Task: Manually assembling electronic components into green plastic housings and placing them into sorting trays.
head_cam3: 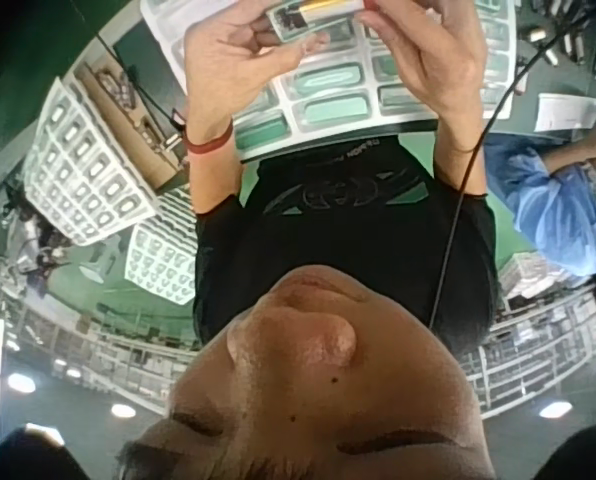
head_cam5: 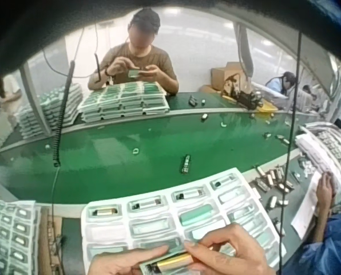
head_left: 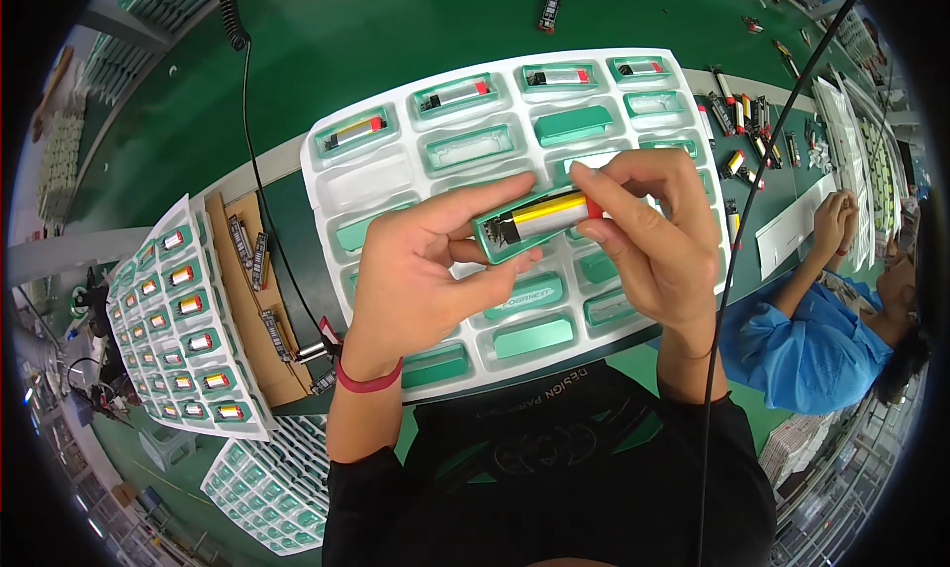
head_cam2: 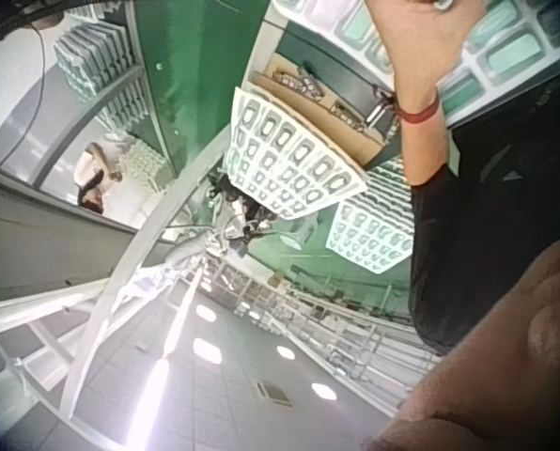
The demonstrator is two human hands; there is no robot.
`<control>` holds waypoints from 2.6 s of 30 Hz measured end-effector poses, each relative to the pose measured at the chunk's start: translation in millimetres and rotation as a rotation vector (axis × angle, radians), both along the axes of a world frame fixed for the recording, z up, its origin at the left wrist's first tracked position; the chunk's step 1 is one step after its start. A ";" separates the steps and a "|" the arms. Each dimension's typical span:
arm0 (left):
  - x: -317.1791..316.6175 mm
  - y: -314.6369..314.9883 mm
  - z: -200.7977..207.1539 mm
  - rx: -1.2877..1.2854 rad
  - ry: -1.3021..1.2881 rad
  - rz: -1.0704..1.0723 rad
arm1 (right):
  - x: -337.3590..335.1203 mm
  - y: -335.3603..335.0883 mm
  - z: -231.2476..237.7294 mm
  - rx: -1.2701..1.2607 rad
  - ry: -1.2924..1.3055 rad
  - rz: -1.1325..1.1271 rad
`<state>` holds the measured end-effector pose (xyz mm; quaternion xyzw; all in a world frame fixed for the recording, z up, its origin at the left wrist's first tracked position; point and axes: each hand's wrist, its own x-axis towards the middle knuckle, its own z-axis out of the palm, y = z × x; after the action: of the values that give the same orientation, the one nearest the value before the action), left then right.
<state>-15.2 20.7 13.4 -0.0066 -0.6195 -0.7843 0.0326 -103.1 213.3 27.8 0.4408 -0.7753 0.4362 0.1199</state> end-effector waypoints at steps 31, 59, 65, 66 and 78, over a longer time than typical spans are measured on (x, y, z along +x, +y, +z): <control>-0.6 7.5 -6.9 -0.174 0.001 0.233 | 15.2 -26.6 -20.9 -0.338 -0.538 -0.239; -1.6 10.9 -17.1 -0.453 0.013 0.237 | 1.1 -5.7 -28.1 0.011 -0.345 0.095; 6.6 0.5 -9.7 -0.507 -0.008 0.220 | -2.3 -5.6 -29.8 0.090 -0.314 0.204; 11.2 -3.4 -5.0 -0.520 -0.033 0.222 | -1.7 -9.4 -26.6 0.097 -0.344 0.246; 48.5 3.7 -11.2 -0.661 0.026 0.292 | 31.2 -15.1 -41.8 0.094 -0.249 0.235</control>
<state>33.3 24.4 2.2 0.0616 -0.8337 -0.5284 0.1483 -71.8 198.2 -14.0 0.4763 -0.7467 0.4617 -0.0496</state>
